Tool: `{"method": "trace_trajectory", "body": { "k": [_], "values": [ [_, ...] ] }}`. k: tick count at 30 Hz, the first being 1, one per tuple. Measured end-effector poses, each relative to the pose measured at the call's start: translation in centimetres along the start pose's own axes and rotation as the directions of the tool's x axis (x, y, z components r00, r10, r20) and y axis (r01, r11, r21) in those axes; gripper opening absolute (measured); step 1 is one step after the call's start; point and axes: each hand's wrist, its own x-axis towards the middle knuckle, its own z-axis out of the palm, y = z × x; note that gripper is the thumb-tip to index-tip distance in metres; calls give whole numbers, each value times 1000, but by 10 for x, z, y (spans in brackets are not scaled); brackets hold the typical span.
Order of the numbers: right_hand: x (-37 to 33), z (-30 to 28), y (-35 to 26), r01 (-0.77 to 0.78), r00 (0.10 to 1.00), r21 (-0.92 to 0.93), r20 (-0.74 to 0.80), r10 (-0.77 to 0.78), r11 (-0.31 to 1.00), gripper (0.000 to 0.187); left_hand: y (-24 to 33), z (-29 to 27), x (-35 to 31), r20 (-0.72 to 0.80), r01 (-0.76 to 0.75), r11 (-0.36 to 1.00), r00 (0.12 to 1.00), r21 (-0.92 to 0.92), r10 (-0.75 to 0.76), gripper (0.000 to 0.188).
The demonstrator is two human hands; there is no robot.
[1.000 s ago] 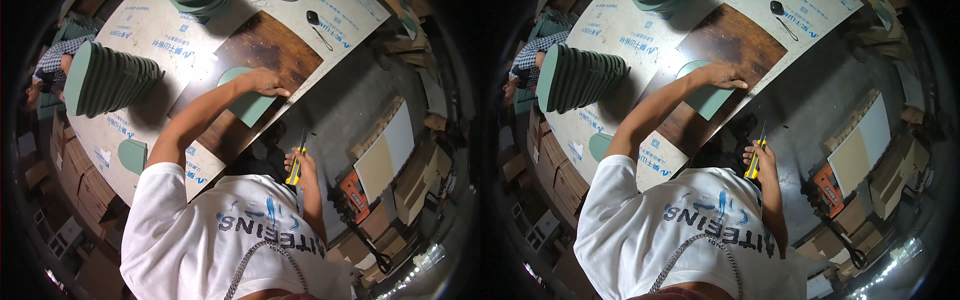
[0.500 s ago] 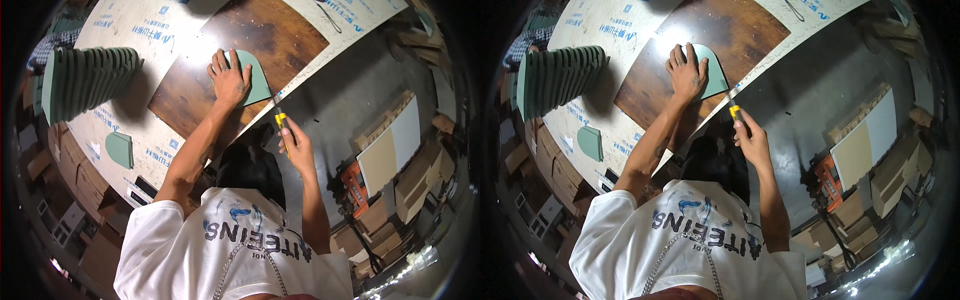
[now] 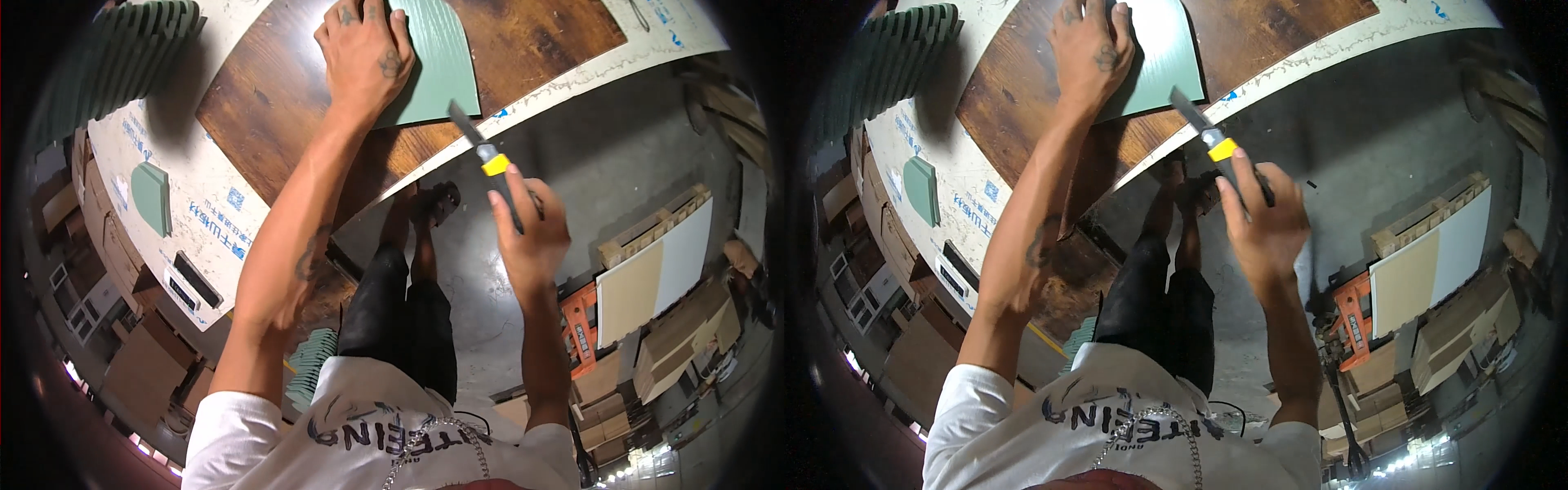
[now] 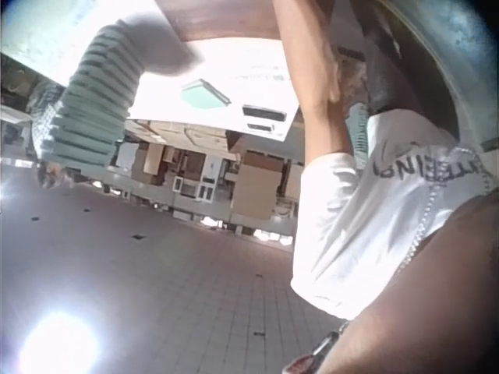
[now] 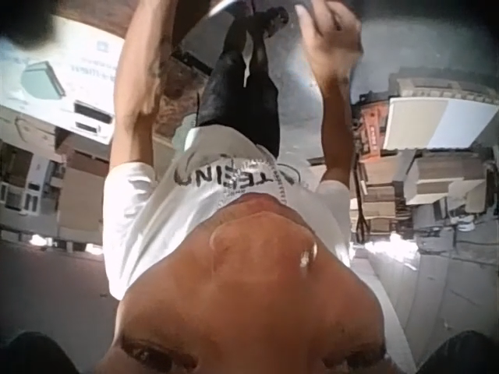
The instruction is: The person is trimming the excess edges from green foam pieces using a utility knife on a wooden workbench.
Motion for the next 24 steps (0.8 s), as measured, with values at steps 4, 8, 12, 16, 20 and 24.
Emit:
{"method": "trace_trajectory", "body": {
  "k": [4,8,12,16,20,24],
  "values": [
    [-2,-5,16,31,999,15,-19,-31,999,47,-1,1,0,27,14,1000,1000,-7,-14,35],
    [-2,-8,20,62,998,24,-23,-61,998,47,3,-3,1,58,67,997,996,31,-68,33],
    [1,-7,22,37,999,29,3,-38,999,48,-2,0,0,20,-2,999,1000,38,1,33],
    [11,-7,18,30,999,63,17,-31,998,48,-12,0,-1,45,-62,996,997,62,59,33],
    [36,-3,15,40,999,71,1,-40,997,42,-8,-2,2,91,-45,998,995,54,40,33],
    [81,16,12,27,1000,1,-2,-27,1000,34,-6,-4,2,93,-52,996,995,73,45,33]
  ]
}}
